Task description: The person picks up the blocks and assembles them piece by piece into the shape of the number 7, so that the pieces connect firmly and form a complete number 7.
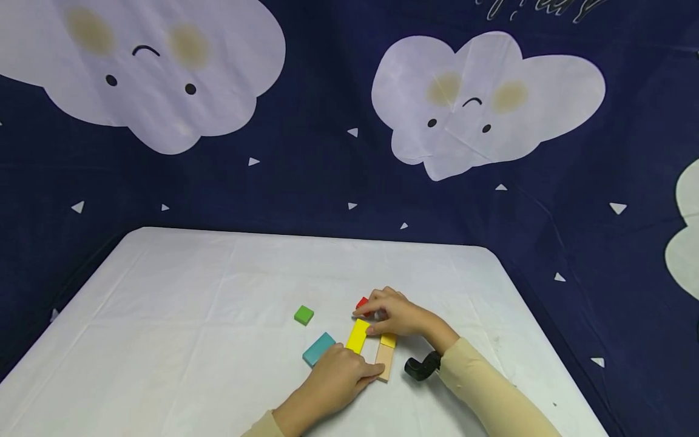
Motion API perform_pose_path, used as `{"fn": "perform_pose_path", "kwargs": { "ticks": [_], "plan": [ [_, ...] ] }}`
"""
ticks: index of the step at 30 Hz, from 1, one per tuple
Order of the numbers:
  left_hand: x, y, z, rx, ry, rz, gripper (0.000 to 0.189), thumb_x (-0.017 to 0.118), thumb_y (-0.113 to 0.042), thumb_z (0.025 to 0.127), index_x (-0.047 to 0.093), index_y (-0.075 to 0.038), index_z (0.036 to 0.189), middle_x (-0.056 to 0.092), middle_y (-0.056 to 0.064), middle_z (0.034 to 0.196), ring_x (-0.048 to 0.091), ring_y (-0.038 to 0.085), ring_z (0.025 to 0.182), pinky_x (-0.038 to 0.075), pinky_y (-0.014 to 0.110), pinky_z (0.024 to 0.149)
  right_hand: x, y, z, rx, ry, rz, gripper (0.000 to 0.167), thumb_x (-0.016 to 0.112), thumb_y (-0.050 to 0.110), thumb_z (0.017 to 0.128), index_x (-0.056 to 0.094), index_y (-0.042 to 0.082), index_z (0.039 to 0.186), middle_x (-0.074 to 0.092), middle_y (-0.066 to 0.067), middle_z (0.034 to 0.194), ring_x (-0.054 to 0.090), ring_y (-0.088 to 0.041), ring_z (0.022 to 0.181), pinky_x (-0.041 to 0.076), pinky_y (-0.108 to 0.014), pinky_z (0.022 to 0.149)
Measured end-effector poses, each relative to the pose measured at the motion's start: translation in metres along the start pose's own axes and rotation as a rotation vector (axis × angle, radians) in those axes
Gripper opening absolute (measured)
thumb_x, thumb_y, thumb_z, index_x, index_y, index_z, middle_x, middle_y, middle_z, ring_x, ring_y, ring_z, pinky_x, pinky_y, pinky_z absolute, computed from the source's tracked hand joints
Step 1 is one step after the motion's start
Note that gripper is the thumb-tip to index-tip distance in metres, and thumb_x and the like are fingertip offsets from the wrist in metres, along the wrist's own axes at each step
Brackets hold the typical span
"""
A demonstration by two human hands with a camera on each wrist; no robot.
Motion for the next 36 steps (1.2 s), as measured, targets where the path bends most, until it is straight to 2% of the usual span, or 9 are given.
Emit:
{"fn": "perform_pose_path", "kwargs": {
  "ticks": [9,13,21,28,32,36],
  "plan": [
    [0.001,0.000,0.000,0.000,0.018,0.013,0.019,0.068,-0.032,0.093,0.076,-0.036,0.110,0.060,-0.015,0.060,0.040,-0.004,0.055,0.025,0.019,0.058,0.004,0.004,0.001,-0.016,0.023,-0.016,0.040,0.082,0.035,0.081,0.072,0.037,0.120,0.055,0.003,0.089,0.039,-0.014,0.087,0.027,-0.033,0.077],
    [0.000,-0.001,0.000,0.000,0.019,0.026,0.020,0.069,-0.032,0.093,0.076,-0.036,0.111,0.058,-0.015,0.059,0.039,-0.003,0.055,0.025,0.019,0.058,0.004,0.006,0.003,0.003,0.011,-0.049,0.042,0.083,0.039,0.078,0.072,0.037,0.118,0.055,0.006,0.090,0.039,-0.012,0.088,0.028,-0.033,0.078],
    [-0.001,-0.003,-0.002,0.035,-0.043,0.059,0.020,0.072,-0.031,0.090,0.077,-0.036,0.109,0.056,-0.015,0.057,0.040,-0.003,0.054,0.027,0.018,0.060,0.003,0.001,0.005,0.042,-0.044,-0.040,0.033,0.084,0.043,0.075,0.072,0.038,0.105,0.058,0.012,0.092,0.041,-0.010,0.090,0.031,-0.031,0.080],
    [0.000,-0.002,-0.002,0.033,-0.047,0.060,0.020,0.071,-0.032,0.090,0.077,-0.037,0.108,0.058,-0.015,0.058,0.045,-0.002,0.055,0.031,0.019,0.061,-0.005,-0.007,0.001,0.063,-0.091,0.082,0.036,0.087,0.039,0.073,0.072,0.034,0.107,0.062,0.016,0.094,0.046,-0.017,0.096,0.032,-0.033,0.081],
    [0.001,-0.001,0.000,0.010,-0.010,0.040,0.020,0.070,-0.032,0.092,0.076,-0.037,0.110,0.059,-0.015,0.059,0.045,-0.002,0.057,0.033,0.020,0.062,-0.010,-0.014,-0.002,0.100,-0.099,0.163,0.035,0.086,0.034,0.076,0.070,0.034,0.107,0.062,0.011,0.095,0.049,-0.017,0.093,0.040,-0.030,0.079],
    [0.002,0.000,0.001,-0.022,0.036,0.009,0.022,0.069,-0.032,0.093,0.075,-0.038,0.112,0.057,-0.016,0.058,0.041,-0.003,0.056,0.030,0.019,0.060,-0.013,-0.020,-0.004,0.127,-0.094,0.255,0.032,0.084,0.028,0.079,0.067,0.032,0.107,0.063,0.005,0.094,0.054,-0.017,0.089,0.046,-0.027,0.079]
  ]
}}
Point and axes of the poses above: each hand's wrist, its own z-axis towards the middle knuckle, its own x-axis out of the palm, y = z × x, the point moved 5 cm from there along z, towards the middle knuckle
